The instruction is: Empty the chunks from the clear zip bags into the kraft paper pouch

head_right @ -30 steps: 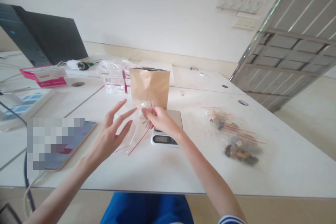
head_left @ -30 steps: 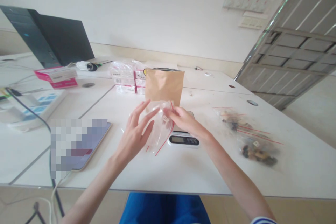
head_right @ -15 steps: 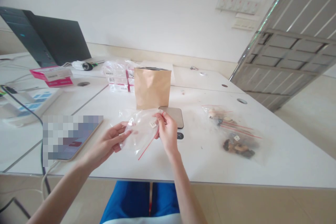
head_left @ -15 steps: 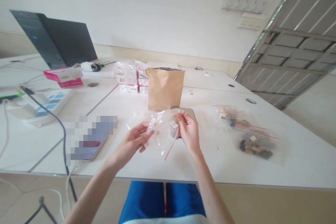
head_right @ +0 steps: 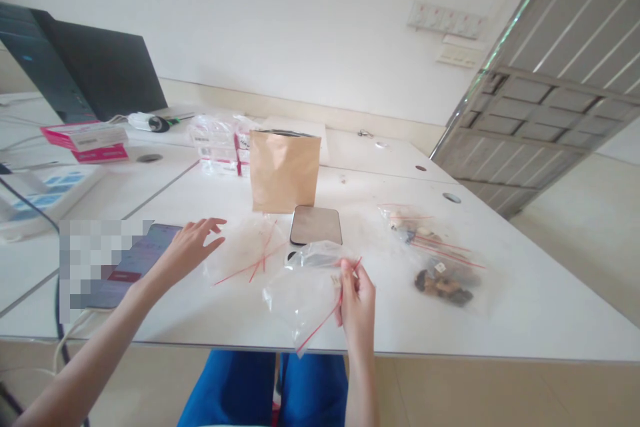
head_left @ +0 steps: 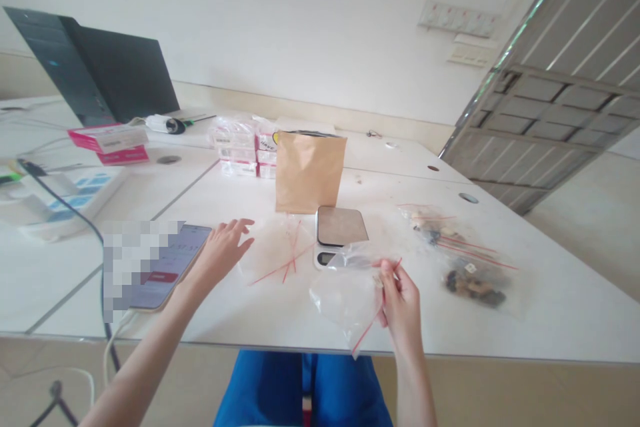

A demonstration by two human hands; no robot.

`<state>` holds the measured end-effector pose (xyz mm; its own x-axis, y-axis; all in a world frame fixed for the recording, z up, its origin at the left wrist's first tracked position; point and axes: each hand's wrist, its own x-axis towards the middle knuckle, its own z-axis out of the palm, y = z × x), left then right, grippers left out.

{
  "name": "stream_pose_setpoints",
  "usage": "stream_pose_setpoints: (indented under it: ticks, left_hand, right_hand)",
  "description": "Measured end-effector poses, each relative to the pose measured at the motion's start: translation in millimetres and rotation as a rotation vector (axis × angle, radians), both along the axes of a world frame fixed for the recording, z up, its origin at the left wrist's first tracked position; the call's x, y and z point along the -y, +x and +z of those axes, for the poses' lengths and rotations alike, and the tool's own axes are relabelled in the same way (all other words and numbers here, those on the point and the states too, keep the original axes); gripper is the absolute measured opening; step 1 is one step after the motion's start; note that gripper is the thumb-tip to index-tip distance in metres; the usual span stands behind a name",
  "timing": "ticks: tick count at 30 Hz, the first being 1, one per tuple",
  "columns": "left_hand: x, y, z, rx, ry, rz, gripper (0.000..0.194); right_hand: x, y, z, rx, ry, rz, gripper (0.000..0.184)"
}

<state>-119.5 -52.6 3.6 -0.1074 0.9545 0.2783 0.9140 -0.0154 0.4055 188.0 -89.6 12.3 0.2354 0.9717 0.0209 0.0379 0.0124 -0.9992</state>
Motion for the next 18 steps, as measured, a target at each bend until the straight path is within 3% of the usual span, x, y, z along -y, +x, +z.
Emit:
stream_pose_setpoints:
  ticks: [5, 9, 11, 14, 16, 18]
  left_hand:
    - [19.1, 6.7, 8.8, 0.130, 0.139, 0.006, 0.030]
    - [36.9, 28.2, 11.1, 0.219, 0.268, 0.114, 0.028]
    - [40.9, 38.9, 4.3, 0.232, 0.233, 0.147, 0.028]
    - [46.7, 48.8, -5.4, 0.295, 0.063, 0.075, 0.029]
    - [52.9, 51.2, -3.6, 0.385, -0.007, 0.054, 0.031]
    - [59.6, 51.8, 6.4, 0.459, 0.001, 0.119, 0.035]
  right_hand:
    - [0.0, 1.8, 1.5, 0.006, -0.060, -0.003, 0.066]
    - [-2.5, -9.3, -0.1, 0.010, -0.091, 0.057, 0.064]
    - [-4.0, -17.3, 0.7, 0.008, -0.098, 0.116, 0.061]
    - [-10.2, -28.2, 7.6, -0.011, -0.107, 0.231, 0.058]
    - [-19.6, -34.1, 16.2, -0.002, -0.101, 0.318, 0.057]
    - [-33.7, -40.5, 26.8, 0.042, -0.080, 0.440, 0.055]
